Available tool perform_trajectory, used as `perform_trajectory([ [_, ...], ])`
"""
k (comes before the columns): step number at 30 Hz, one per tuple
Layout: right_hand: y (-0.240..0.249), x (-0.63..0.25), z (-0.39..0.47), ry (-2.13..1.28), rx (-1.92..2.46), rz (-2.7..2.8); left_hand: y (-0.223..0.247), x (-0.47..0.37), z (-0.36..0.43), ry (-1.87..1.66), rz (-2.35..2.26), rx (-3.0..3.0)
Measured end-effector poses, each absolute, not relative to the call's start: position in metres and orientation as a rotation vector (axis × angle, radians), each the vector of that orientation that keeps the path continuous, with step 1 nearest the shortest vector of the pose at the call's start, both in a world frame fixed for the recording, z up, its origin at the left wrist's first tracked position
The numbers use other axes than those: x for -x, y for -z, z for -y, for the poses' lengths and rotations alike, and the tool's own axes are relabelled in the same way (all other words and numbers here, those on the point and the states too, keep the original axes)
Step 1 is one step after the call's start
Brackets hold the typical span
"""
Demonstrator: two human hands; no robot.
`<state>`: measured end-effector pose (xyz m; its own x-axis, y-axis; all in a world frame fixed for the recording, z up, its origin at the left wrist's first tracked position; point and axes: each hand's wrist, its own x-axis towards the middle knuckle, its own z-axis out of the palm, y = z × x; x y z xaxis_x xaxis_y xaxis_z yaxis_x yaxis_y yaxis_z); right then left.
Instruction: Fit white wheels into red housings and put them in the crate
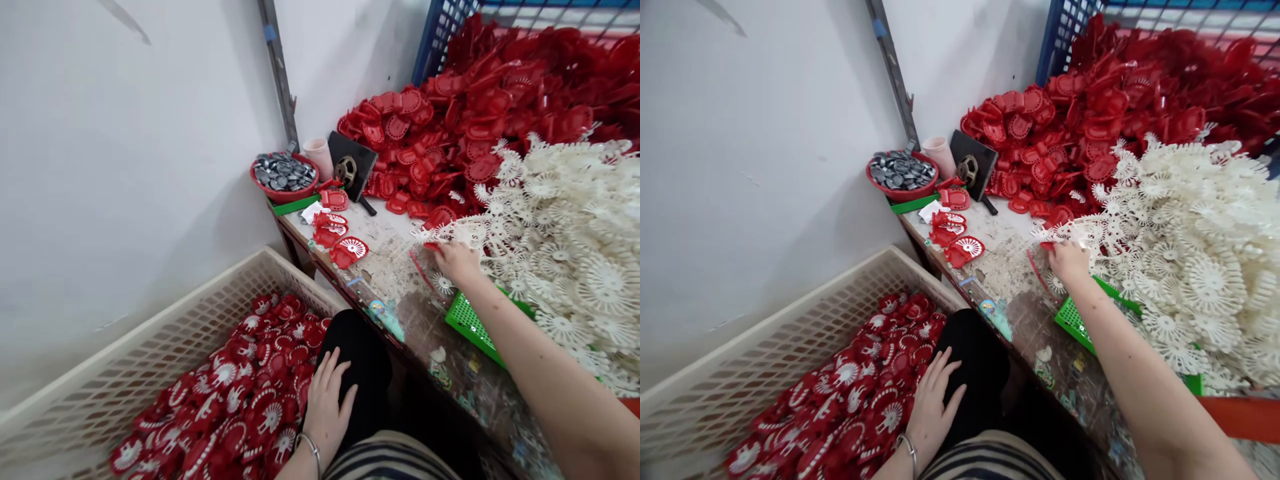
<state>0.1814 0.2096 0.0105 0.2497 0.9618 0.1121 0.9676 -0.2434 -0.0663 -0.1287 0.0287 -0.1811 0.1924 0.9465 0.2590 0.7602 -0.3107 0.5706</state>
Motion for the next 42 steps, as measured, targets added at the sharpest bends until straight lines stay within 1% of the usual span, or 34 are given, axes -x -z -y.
perform_trajectory([
  [3,-0.024,-0.205,-0.209,-0.003,2.400,1.635,0.180,0.128,-0.031,-0.838,-1.614,-2.162],
  [7,-0.043,-0.228,-0.193,-0.039,2.261,1.391,0.181,0.127,-0.031,-0.859,-1.606,-2.146],
  [13,-0.051,-0.215,-0.136,-0.158,1.979,1.248,0.175,0.127,-0.032,-0.930,-1.557,-1.970],
  [16,-0.044,-0.185,-0.094,-0.280,1.849,1.292,0.152,0.119,-0.033,-0.943,-1.445,-1.775],
  [18,-0.033,-0.159,-0.064,-0.356,1.794,1.362,0.130,0.108,-0.032,-0.912,-1.271,-1.639],
  [20,-0.018,-0.132,-0.036,-0.412,1.618,1.532,0.110,0.094,-0.030,-0.886,-1.033,-1.536],
  [23,0.005,-0.101,-0.002,-0.491,1.477,1.714,0.095,0.076,-0.024,-0.866,-0.793,-1.456],
  [26,0.022,-0.089,0.018,-0.541,1.499,1.759,0.097,0.065,-0.015,-0.815,-0.877,-1.418],
  [29,0.029,-0.090,0.029,-0.627,1.454,1.721,0.101,0.063,-0.009,-0.743,-0.994,-1.370],
  [32,0.025,-0.093,0.039,-0.767,1.370,1.664,0.101,0.066,-0.012,-0.764,-1.074,-1.426],
  [35,0.008,-0.103,0.052,-0.897,1.328,1.547,0.098,0.072,-0.021,-0.788,-1.131,-1.584],
  [38,-0.012,-0.134,0.078,-0.866,1.424,1.358,0.095,0.074,-0.023,-0.727,-1.157,-1.608],
  [40,-0.019,-0.166,0.102,-0.710,1.570,1.185,0.092,0.072,-0.019,-0.670,-1.171,-1.511],
  [42,-0.015,-0.204,0.126,-0.445,1.802,1.000,0.086,0.067,-0.015,-0.608,-1.169,-1.377],
])
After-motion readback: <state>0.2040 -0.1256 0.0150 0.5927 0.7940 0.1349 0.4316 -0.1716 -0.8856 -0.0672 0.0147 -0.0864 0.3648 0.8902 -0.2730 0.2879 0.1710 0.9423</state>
